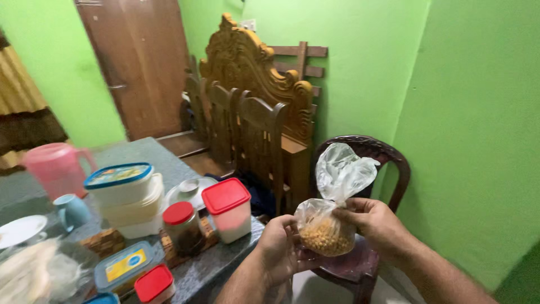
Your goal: The person removes several food containers and packaged items from a refrigerator and places them on a dining table. They handle plastic containers with red and blue lids, a bag of chickpeas, and other packaged goods, arranging them on the table surface.
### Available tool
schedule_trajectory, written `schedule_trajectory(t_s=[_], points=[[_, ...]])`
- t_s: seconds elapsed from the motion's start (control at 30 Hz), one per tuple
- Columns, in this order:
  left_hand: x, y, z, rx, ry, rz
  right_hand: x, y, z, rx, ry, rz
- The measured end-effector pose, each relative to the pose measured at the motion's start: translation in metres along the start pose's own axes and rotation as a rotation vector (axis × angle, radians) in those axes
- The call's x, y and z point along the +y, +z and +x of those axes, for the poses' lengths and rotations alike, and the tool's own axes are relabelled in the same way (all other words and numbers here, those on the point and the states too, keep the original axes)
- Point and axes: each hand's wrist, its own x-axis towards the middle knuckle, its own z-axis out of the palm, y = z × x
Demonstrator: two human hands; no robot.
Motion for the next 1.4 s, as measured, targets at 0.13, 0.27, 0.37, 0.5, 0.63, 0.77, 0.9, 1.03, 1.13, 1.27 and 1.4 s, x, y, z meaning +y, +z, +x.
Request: schedule_trajectory(t_s=[0.13, 0.27, 0.37, 0.5, 0.63, 0.77, 0.9, 1.03, 1.13, 1.27, 1.4], points=[[-0.015, -0.013, -0.016, 0.176, 0.198, 0.033, -0.004, 0.022, 0.009, -0.071, 0.023, 0.063], [-0.033, -0.016, -0.025, 0.466, 0.567, 0.542, -0.011, 0.048, 0.004, -0.210, -0.002, 0.011], [-0.030, -0.018, -0.044, 0.804, 0.806, 0.914, -0.021, 0.074, -0.003, -0.326, 0.034, 0.005], [-0.014, -0.026, -0.074, 0.686, 0.809, 0.901, -0.023, 0.109, -0.014, -0.527, 0.095, 0.197], [0.002, -0.055, -0.089, 0.576, 0.837, 1.048, -0.017, 0.146, 0.014, -0.582, 0.095, 0.048], [0.020, -0.099, -0.091, 0.569, 1.186, 1.493, 0.001, 0.182, 0.054, -0.631, -0.070, -0.239], [0.041, -0.139, -0.099, 0.549, 1.447, 1.523, 0.002, 0.220, 0.082, -0.662, -0.275, -0.330], [0.063, -0.173, -0.116, 0.637, 1.397, 1.447, -0.015, 0.258, 0.084, -0.649, -0.277, -0.311], [0.078, -0.196, -0.131, 0.731, 1.314, 1.276, -0.024, 0.284, 0.088, -0.689, -0.040, -0.284], [0.094, -0.231, -0.149, 0.792, 1.173, 1.111, -0.016, 0.342, 0.102, -0.803, -0.067, -0.160], [0.106, -0.279, -0.155, 0.932, 1.014, 1.183, -0.023, 0.384, 0.105, -0.736, -0.202, -0.545]])
